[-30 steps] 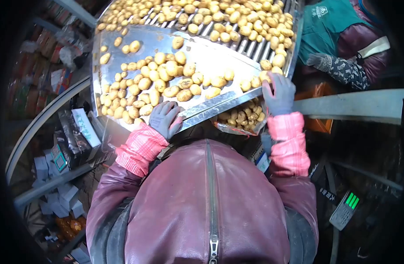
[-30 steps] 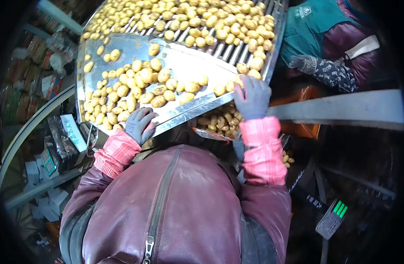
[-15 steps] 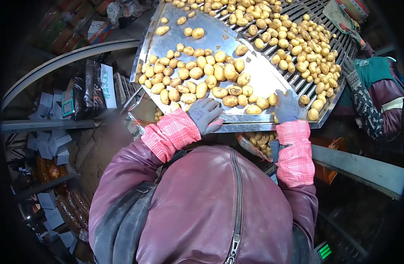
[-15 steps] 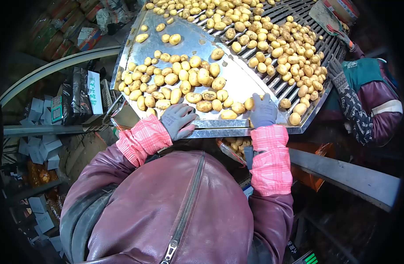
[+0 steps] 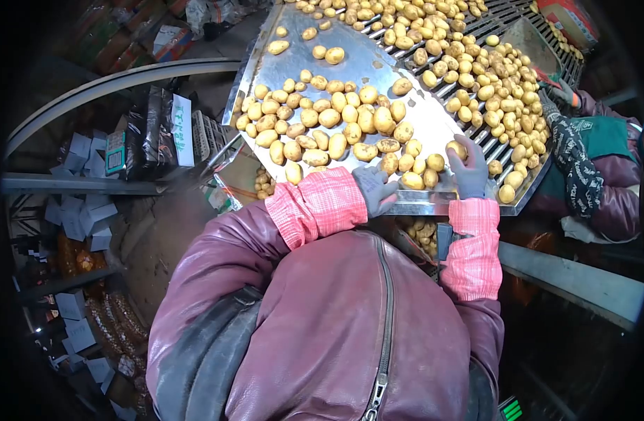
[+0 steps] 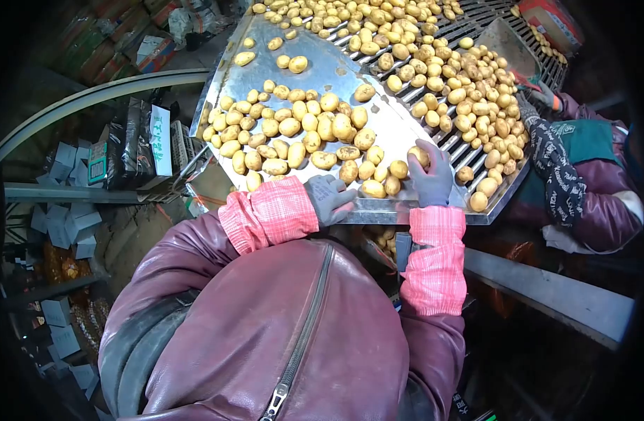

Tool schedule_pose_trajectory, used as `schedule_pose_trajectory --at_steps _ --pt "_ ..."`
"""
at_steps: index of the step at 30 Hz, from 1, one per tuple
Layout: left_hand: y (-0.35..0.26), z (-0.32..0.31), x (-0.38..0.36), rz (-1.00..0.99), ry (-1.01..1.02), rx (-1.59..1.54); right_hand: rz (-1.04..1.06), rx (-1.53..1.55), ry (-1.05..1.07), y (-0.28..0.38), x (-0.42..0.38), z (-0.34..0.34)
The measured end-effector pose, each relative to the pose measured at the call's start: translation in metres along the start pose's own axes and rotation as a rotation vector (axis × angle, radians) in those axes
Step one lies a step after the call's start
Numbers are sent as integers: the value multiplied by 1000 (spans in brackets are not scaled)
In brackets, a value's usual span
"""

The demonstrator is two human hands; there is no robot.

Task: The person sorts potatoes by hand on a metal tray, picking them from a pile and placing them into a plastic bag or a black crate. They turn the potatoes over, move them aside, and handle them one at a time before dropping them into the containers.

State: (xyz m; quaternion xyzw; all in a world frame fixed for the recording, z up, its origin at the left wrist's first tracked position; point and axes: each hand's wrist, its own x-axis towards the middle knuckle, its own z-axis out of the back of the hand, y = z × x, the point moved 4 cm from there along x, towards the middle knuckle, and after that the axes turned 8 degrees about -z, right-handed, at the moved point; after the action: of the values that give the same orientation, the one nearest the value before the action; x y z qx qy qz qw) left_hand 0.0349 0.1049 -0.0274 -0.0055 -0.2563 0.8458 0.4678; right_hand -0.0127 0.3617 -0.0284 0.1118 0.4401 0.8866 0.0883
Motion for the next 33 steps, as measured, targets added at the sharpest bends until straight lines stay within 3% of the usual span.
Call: schedule_pose_trajectory --at_steps 2,3,4,6,7,8,10,11,14,15,16,17,18,20,24,26,32,33 --pt "8 13 6 -60 -75 -105 -286 614 112 19 -11 6" --pt "9 39 16 45 -74 -105 -452 677 125 47 -21 15" --pt "24 49 26 42 -273 -84 -441 824 132 50 -28 11" --pt "47 65 39 182 -261 156 -406 1117 139 55 -39 3" --pt "58 64 49 224 -96 155 -433 1068 110 68 -45 -1" --pt "68 62 58 265 67 156 -411 1140 232 59 -46 -11" --pt "84 54 70 286 162 160 -561 756 368 63 -62 -19" --pt "90 48 74 295 209 163 -556 792 371 69 -63 -24" --pt "79 42 65 305 -37 -153 -553 927 398 79 -66 -37" --pt "57 47 63 345 -34 -259 -555 996 413 84 -68 -39" --pt "39 36 58 111 -226 -252 -555 1065 435 90 -70 -41" --pt "18 41 54 11 -123 -325 -538 800 545 94 -68 -31" --pt "2 49 45 -73 -227 -300 -557 945 569 83 -67 -32" --pt "4 54 25 -51 -298 -255 -595 1235 607 59 -67 -40" --pt "51 45 -46 150 3 246 -608 1288 592 67 -64 -37" --pt "69 45 -74 107 4 386 -607 1297 606 66 -61 -39" --pt "93 66 -81 251 -114 540 -594 1299 609 64 -62 -39" --pt "95 74 -80 283 -180 409 -593 1300 612 64 -62 -39"
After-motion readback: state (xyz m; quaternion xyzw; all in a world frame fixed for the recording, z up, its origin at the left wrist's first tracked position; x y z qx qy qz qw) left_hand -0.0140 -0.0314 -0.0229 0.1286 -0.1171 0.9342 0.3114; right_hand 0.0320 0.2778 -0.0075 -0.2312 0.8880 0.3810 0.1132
